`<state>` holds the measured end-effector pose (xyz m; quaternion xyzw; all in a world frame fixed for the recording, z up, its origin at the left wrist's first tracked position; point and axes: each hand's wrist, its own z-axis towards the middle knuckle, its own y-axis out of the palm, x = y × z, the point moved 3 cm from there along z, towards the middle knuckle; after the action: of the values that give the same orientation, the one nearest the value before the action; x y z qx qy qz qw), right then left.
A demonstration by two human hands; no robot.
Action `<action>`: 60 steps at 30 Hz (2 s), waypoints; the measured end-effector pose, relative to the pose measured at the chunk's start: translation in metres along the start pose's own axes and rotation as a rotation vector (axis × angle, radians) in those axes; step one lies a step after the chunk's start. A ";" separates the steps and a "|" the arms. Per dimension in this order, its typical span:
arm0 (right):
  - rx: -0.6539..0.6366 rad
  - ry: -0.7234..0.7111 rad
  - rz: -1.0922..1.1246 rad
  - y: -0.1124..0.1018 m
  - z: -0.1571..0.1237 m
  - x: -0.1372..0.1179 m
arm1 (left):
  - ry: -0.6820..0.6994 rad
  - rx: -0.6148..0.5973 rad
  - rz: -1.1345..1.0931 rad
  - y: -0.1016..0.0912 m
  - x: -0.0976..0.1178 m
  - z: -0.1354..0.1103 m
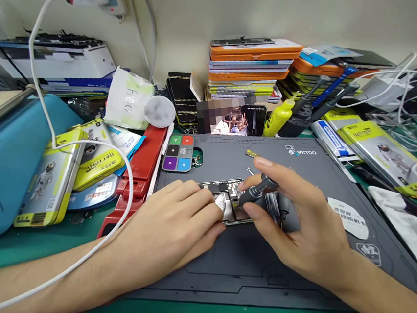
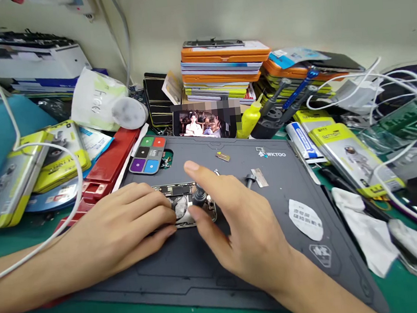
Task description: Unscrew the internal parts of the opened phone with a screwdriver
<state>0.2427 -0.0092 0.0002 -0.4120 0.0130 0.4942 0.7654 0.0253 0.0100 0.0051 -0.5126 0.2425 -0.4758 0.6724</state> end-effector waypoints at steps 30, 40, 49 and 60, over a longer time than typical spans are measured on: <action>0.033 0.086 0.119 -0.002 -0.011 0.008 | 0.033 0.041 -0.071 -0.004 0.002 -0.001; 0.021 0.087 0.130 -0.001 -0.010 0.010 | 0.032 0.051 -0.060 -0.003 0.003 -0.001; 0.020 0.098 0.129 -0.003 -0.010 0.008 | 0.036 0.071 -0.053 -0.004 0.002 0.001; 0.031 0.088 0.122 -0.001 -0.010 0.007 | 0.036 0.069 -0.043 -0.004 0.004 0.001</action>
<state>0.2511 -0.0105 -0.0091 -0.4197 0.0793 0.5211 0.7389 0.0263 0.0073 0.0095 -0.4854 0.2271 -0.5073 0.6749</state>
